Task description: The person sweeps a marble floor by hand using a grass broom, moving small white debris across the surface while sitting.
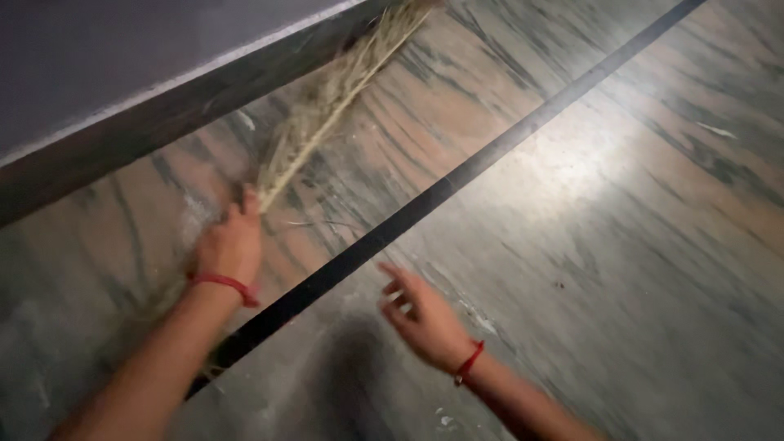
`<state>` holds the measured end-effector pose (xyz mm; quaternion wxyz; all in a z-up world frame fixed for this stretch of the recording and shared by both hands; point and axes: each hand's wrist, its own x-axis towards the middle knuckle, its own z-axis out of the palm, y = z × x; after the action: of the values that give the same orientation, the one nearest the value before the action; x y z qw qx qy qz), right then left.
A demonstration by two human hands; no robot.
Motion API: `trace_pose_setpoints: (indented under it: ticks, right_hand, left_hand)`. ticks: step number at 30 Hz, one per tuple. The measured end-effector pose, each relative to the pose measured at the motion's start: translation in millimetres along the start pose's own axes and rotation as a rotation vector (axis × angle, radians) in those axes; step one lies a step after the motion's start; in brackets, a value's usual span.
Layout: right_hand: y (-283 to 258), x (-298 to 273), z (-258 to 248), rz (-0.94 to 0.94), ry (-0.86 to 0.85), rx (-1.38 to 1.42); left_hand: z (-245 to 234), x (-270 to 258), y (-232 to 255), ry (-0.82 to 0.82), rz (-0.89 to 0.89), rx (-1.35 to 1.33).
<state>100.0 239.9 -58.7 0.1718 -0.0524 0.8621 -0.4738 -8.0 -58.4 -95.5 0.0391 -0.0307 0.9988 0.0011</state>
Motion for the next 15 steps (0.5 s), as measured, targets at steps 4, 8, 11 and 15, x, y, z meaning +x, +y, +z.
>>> trace_pose_setpoints:
  ticks: [4, 8, 11, 15]
  right_hand:
    - [33, 30, -24, 0.158, 0.109, 0.137]
    - [43, 45, -31, 0.135, 0.262, 0.251]
    - [33, 52, -34, -0.085, 0.474, 0.253]
    - [10, 51, -44, -0.238, 0.664, 0.182]
  left_hand:
    - [-5, 14, 5, -0.090, -0.033, 0.001]
    - [13, 28, 65, -0.105, 0.077, -0.111]
    - [26, 25, 122, -0.041, 0.222, -0.155]
    - [38, 9, 169, -0.013, 0.481, -0.175]
